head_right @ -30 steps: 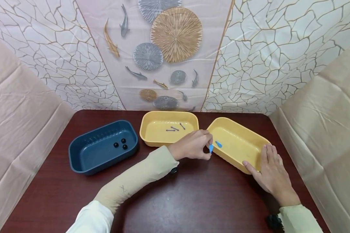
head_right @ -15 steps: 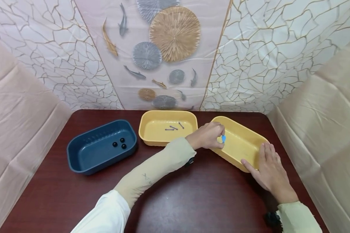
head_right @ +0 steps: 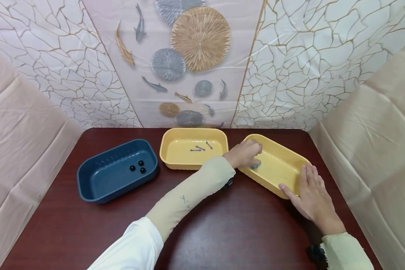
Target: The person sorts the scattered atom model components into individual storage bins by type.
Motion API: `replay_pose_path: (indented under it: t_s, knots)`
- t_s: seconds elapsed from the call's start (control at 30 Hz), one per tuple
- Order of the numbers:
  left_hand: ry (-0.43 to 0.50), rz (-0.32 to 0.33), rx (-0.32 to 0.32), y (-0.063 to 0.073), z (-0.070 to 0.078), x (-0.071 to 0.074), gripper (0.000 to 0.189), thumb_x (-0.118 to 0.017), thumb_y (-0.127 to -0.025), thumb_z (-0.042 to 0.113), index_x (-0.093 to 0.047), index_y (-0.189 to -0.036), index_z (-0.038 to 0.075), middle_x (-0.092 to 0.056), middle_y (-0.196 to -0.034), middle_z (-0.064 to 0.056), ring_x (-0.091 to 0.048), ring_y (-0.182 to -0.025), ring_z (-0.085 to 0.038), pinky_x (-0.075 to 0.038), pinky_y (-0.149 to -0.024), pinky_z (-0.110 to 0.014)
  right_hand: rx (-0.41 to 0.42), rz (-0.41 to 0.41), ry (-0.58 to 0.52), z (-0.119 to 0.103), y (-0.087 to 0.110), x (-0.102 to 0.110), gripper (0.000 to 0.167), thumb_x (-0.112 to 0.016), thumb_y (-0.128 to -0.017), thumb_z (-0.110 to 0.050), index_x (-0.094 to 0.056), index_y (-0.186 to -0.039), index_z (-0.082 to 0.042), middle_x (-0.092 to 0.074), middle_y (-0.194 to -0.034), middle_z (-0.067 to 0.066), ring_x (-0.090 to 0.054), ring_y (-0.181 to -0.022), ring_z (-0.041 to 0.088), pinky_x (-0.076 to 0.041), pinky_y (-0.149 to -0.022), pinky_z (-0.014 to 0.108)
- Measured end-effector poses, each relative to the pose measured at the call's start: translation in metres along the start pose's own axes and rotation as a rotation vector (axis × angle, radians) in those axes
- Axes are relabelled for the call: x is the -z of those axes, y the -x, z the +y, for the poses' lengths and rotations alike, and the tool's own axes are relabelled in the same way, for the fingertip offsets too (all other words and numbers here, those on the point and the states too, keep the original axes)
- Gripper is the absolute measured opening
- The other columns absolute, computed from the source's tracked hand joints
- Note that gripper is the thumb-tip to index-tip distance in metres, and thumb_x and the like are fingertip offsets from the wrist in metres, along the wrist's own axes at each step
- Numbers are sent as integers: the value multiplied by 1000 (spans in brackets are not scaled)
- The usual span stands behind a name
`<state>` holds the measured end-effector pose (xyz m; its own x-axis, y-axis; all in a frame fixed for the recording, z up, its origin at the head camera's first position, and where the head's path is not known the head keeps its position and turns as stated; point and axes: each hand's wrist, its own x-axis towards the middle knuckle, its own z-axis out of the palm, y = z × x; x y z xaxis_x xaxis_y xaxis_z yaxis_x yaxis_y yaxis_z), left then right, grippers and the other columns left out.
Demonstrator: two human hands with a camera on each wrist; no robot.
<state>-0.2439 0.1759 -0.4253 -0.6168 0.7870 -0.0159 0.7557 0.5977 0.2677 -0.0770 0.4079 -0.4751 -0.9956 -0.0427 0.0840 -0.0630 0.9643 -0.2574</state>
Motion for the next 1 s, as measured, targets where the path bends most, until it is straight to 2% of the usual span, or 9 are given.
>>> replay_pose_path:
  t_s: [0.07,0.2,0.37,0.5,0.67,0.83,1.0]
  knots:
    - [10,13,-3,4,-3,0,25,-68,-101,26,-70,-121,10,-65,-122,4,-59,-107,-7,-53,-80,-18,2,0,-2,-1,-1,-1,103,-52,-106,-55,-2,-163,14,-5,-168,44,-1,-159,60,3,-131,66]
    - [17,54,-15,17,-12,1,27,-67,-101,27,-71,-121,9,-66,-121,1,-61,-105,-9,-54,-80,-19,2,7,-1,-2,-3,-3,102,-51,-106,-56,-3,-163,13,-5,-168,44,-3,-158,60,2,-131,67]
    - [-9,116,-33,45,-18,5,34,-66,-100,27,-71,-128,8,-69,-126,-2,-67,-110,-15,-55,-96,-23,3,8,-9,-3,-2,-4,101,-52,-106,-55,-4,-163,14,-5,-168,43,-2,-158,60,2,-130,68]
    - [-29,173,-44,70,-19,10,33,-69,-99,28,-71,-127,9,-69,-123,-3,-67,-108,-18,-56,-94,-25,1,9,-15,-1,1,-4,101,-51,-106,-54,-4,-163,14,-2,-169,42,0,-159,59,7,-131,65]
    - [-157,230,-46,106,-18,19,29,-69,-98,27,-71,-122,11,-67,-114,-1,-63,-100,-18,-56,-85,-25,4,2,-12,-2,1,-4,101,-51,-106,-54,-3,-163,15,-2,-168,43,0,-159,60,9,-131,64]
    - [-290,287,-57,140,-20,24,27,-70,-97,29,-70,-119,12,-67,-113,-2,-64,-106,-20,-57,-90,-29,8,4,-4,-3,1,-1,101,-51,-107,-54,-4,-162,16,-4,-167,45,-2,-158,61,8,-131,65]
    - [-377,311,-45,174,-23,26,35,-70,-96,31,-68,-125,12,-69,-119,-1,-66,-110,-20,-58,-93,-28,7,7,-6,-3,1,-1,101,-51,-107,-53,-4,-162,16,-4,-166,46,-2,-157,62,6,-130,67]
